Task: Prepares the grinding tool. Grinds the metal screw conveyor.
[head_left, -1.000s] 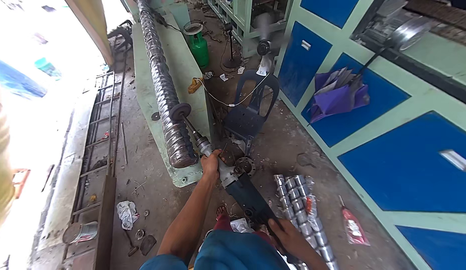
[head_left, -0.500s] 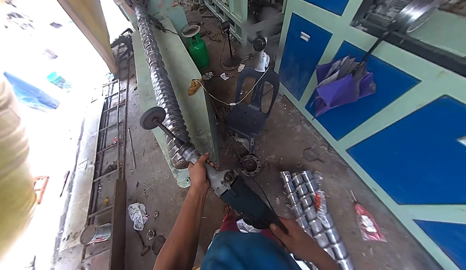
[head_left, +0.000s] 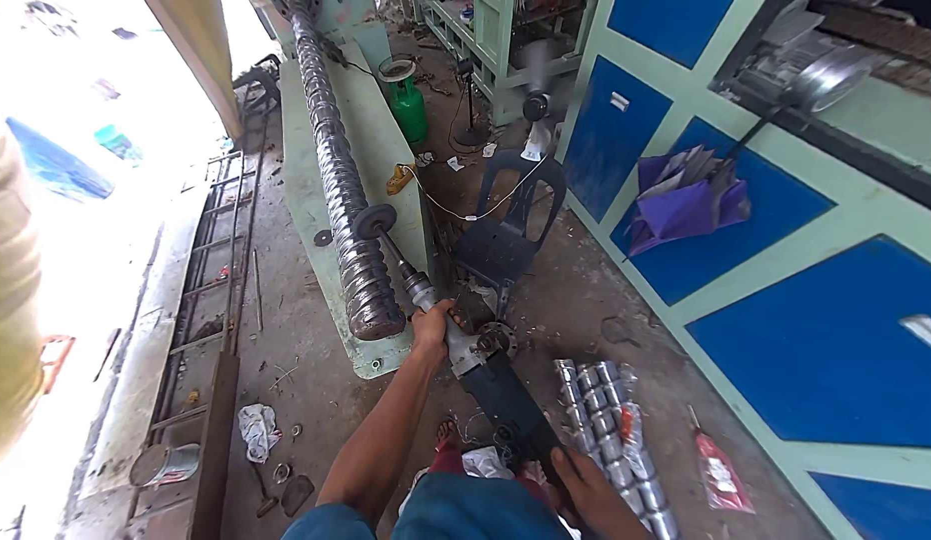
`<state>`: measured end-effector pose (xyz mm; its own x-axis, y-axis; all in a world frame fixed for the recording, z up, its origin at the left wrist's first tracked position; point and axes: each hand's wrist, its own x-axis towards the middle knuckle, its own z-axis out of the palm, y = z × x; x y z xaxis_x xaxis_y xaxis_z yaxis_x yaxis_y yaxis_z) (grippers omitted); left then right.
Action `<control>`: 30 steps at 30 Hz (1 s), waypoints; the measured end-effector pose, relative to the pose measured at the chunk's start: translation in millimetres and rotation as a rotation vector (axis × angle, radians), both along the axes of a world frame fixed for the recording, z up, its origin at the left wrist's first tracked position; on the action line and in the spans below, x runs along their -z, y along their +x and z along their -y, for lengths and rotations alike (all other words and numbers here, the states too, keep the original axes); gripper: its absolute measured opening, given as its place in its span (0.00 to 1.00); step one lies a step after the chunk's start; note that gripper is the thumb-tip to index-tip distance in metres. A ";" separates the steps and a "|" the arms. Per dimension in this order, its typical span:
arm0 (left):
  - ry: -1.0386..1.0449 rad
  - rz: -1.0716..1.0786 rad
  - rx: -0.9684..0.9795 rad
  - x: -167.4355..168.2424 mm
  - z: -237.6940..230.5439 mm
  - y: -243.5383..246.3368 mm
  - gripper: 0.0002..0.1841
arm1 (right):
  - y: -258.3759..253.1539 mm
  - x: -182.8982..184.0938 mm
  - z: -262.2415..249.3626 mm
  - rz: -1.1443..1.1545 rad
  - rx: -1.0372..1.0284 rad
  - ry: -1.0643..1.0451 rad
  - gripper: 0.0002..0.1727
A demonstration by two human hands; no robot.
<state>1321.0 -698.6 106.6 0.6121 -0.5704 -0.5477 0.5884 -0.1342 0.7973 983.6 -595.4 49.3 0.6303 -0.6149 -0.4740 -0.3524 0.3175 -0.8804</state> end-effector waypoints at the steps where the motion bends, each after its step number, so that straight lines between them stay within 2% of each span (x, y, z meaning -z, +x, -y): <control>1: 0.002 -0.002 0.000 -0.2 0.6 1.7 0.12 | 2.3 -2.7 0.6 -0.014 0.004 0.013 0.32; 8: -0.008 -0.030 -0.020 -2.2 -10.1 11.3 0.10 | 9.8 -15.4 -2.0 -0.043 -0.027 0.015 0.30; 13: -0.047 -0.042 -0.059 -9.8 -25.3 16.8 0.10 | 10.0 -19.2 -3.4 -0.047 -0.074 -0.030 0.33; 22: -0.100 -0.077 -0.136 -16.7 -58.4 28.3 0.08 | 13.4 -50.2 -3.4 -0.113 -0.183 -0.078 0.30; 30: -0.116 -0.129 -0.080 -22.0 -44.7 23.6 0.08 | 10.6 -59.2 -6.0 -0.147 -0.148 -0.131 0.30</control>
<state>1344.6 -653.9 128.6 0.5874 -0.5863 -0.5579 0.6915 0.0055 0.7223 994.2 -589.3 108.5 0.6486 -0.5830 -0.4894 -0.5136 0.1394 -0.8467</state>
